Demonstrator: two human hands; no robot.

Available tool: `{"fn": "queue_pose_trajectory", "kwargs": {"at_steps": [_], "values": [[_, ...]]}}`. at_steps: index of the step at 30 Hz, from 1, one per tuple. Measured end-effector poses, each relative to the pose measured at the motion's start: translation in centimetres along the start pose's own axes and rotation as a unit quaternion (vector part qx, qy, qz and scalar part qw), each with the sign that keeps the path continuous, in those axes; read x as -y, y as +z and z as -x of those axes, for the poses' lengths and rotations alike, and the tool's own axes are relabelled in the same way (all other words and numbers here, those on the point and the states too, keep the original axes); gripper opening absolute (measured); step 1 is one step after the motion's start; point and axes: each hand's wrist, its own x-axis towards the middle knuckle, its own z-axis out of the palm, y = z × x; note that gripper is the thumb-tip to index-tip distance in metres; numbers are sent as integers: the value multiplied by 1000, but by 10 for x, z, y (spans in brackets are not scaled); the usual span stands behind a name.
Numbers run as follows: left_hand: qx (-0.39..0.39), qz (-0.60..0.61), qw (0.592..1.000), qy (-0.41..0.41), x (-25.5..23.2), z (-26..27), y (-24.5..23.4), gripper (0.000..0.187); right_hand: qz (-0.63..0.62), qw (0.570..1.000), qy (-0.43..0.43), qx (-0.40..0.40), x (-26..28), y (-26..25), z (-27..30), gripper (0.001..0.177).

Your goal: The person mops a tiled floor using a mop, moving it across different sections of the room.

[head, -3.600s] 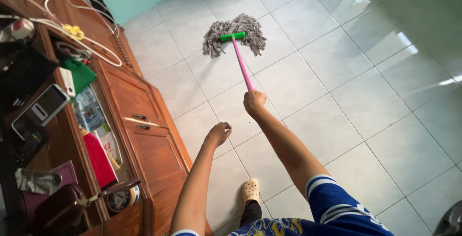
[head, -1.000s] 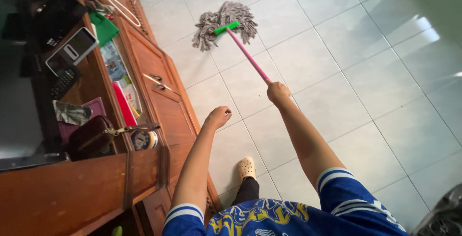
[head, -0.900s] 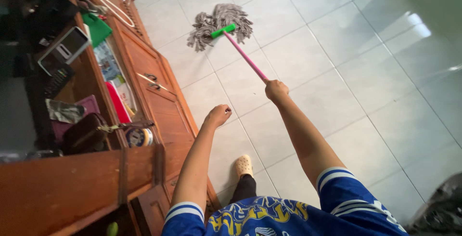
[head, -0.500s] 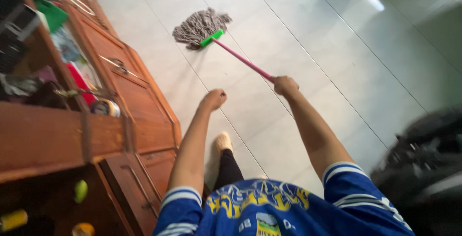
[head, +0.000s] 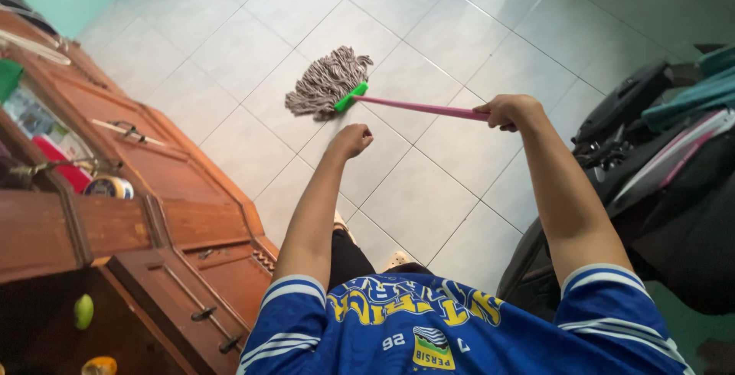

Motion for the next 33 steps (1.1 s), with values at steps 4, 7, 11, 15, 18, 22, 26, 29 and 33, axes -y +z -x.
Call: {"fn": "queue_pose_trajectory", "kwargs": {"at_steps": [4,7,11,15,18,22,26,29,33], "values": [[24,15,999,32,-11,-21,25,27,86,995,-55,-11,24,22,28,62],[42,21,998,30,-15,-33,34,27,101,993,-58,33,61,40,59,53],[66,25,997,2,-10,-45,29,27,117,990,-63,39,93,43,85,68],[77,20,997,11,16,-77,17,27,49,997,-42,43,113,30,60,71],[85,19,996,7,45,-108,-4,27,-1,999,-41,31,135,26,6,72],[79,18,997,18,83,-149,-48,26,-91,993,-76,14,176,31,-107,48],[75,32,997,8,125,-183,-100,26,-470,870,-27,148,255,59,-192,22],[59,33,998,17,152,-209,-138,24,-518,836,-60,171,328,68,-225,21],[23,47,998,45,163,-227,-177,25,-547,816,-133,133,415,45,-260,17]]}}
